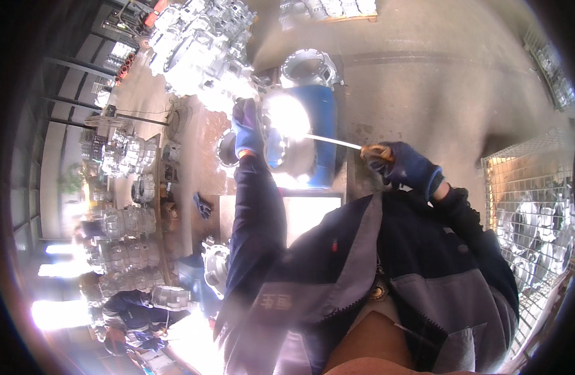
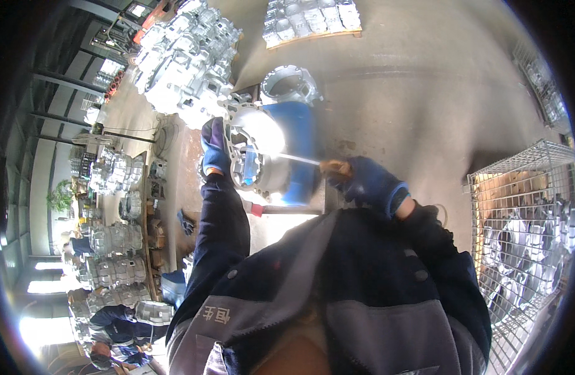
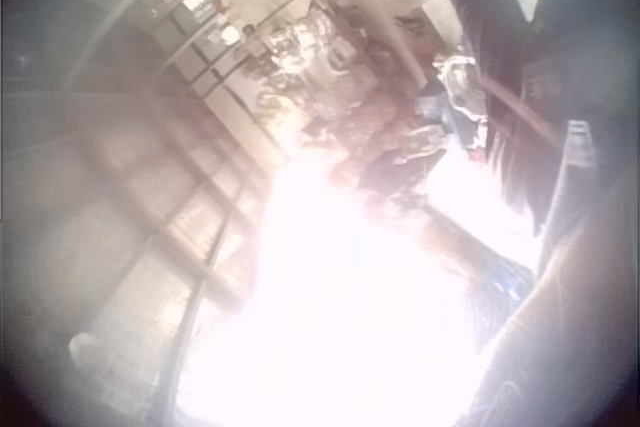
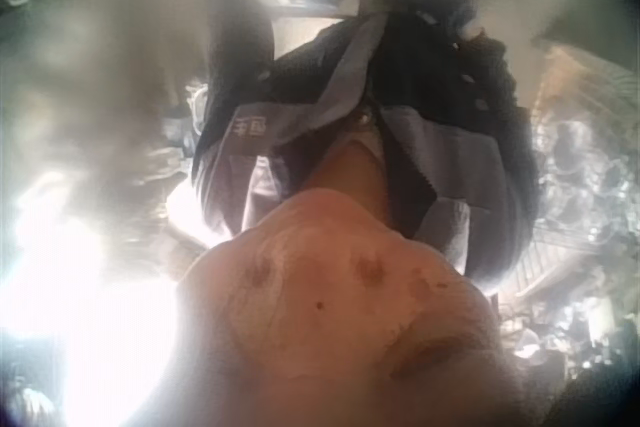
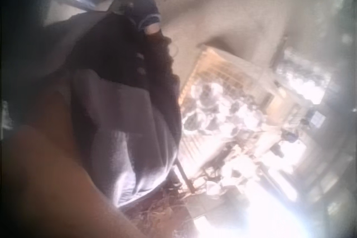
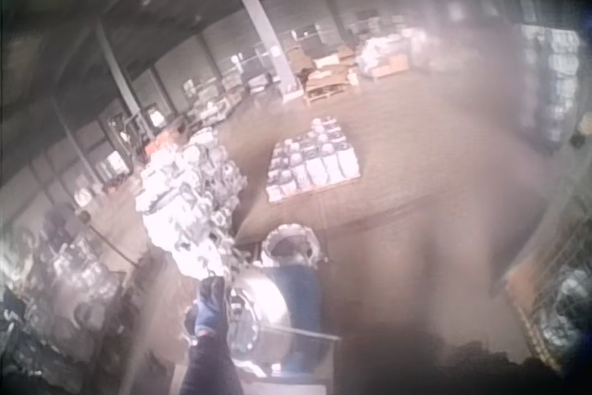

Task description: The person repeatedly scrubs the inner and outer surfaces of large metallic cylindrical parts using a wire brush. They rotate the parts to access different areas and occasionally place them down before resuming scrubbing. The work occurs in a warehouse-like area with stacks of similar parts nearby.

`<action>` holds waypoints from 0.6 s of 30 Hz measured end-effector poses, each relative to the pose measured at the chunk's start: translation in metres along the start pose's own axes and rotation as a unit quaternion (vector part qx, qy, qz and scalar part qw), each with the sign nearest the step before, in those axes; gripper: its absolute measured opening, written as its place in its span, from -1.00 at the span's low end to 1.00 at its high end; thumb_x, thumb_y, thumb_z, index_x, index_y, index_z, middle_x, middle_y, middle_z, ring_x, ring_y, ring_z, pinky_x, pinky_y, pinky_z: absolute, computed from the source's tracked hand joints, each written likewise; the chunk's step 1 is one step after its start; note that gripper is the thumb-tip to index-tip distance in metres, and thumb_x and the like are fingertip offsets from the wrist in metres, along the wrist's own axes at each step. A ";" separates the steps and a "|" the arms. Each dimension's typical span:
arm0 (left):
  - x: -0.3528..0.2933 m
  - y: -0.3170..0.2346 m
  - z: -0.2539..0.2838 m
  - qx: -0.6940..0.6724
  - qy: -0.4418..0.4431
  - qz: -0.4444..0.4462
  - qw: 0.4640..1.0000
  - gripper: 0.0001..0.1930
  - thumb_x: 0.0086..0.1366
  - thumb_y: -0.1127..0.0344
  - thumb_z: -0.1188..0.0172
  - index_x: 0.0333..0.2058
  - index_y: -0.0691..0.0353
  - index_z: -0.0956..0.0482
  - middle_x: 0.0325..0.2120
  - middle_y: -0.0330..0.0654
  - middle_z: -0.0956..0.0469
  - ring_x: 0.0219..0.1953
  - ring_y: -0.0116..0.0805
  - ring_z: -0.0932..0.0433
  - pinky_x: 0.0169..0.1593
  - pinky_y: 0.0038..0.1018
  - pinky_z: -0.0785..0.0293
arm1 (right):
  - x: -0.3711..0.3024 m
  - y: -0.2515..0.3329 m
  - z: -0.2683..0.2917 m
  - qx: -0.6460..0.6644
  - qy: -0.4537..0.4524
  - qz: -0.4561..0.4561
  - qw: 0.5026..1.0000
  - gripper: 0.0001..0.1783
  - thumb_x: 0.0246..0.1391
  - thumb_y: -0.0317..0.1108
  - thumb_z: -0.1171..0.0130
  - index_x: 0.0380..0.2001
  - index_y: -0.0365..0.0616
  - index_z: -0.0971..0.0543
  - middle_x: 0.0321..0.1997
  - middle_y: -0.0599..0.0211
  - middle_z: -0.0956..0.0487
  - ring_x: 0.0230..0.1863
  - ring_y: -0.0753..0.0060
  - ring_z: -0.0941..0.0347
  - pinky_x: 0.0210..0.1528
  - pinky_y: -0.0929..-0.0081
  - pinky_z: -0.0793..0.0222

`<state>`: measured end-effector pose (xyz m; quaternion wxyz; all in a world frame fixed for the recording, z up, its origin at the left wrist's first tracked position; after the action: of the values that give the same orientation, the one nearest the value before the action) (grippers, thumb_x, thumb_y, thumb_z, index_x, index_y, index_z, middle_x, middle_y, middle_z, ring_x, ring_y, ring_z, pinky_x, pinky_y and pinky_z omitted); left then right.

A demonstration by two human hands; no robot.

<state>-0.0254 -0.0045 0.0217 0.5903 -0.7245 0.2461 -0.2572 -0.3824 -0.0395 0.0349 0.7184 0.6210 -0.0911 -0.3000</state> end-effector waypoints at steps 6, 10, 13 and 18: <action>-0.001 -0.007 0.001 0.086 0.034 -0.036 0.995 -0.68 0.29 0.07 -0.04 -0.10 0.12 -0.40 -0.24 -0.29 -0.42 -0.24 -0.46 -0.40 -0.24 -0.50 -0.37 | 0.002 0.015 -0.001 -0.041 0.024 0.025 0.999 -0.69 0.10 -0.27 -0.11 -0.12 -0.18 -0.54 -0.07 0.17 -0.57 -0.40 0.43 -0.50 -0.28 0.51 -0.38; 0.000 -0.006 0.004 0.134 0.045 -0.092 0.986 -0.67 0.31 0.09 -0.02 -0.09 0.18 -0.40 -0.17 -0.25 -0.43 -0.18 -0.42 -0.40 -0.16 -0.48 -0.37 | 0.009 0.013 0.006 -0.088 -0.055 0.019 0.994 -0.67 0.09 -0.24 -0.11 -0.11 -0.15 -0.54 -0.13 0.13 -0.56 -0.28 0.23 -0.51 -0.21 0.44 -0.38; -0.004 -0.003 0.002 0.106 0.060 -0.099 0.988 -0.66 0.35 0.15 0.02 -0.03 0.25 -0.39 -0.06 -0.19 -0.42 -0.03 -0.37 -0.38 0.02 -0.45 -0.33 | 0.017 0.018 0.005 -0.068 -0.027 0.111 0.991 -0.67 0.12 -0.22 -0.07 -0.08 -0.11 -0.52 -0.12 0.19 -0.56 -0.35 0.18 -0.51 -0.28 0.42 -0.41; -0.007 -0.002 0.003 0.129 0.053 -0.131 0.982 -0.61 0.39 0.14 0.12 0.04 0.27 -0.37 -0.01 -0.13 -0.40 0.03 -0.32 -0.38 0.14 -0.43 -0.24 | 0.027 0.018 0.008 -0.070 -0.012 0.065 0.995 -0.66 0.15 -0.22 -0.06 -0.07 -0.15 -0.51 -0.04 0.22 -0.54 -0.26 0.22 -0.55 -0.21 0.43 -0.43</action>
<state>-0.0285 0.0023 0.0225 0.6259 -0.6536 0.1453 -0.4000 -0.3590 -0.0600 0.0475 0.7771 0.5581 -0.1189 -0.2655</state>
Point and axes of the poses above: each hand's wrist, its own x-axis towards the middle knuckle, its own z-axis out of the back of the hand, y = z × x, the point moved 3 cm from there along x, towards the middle knuckle
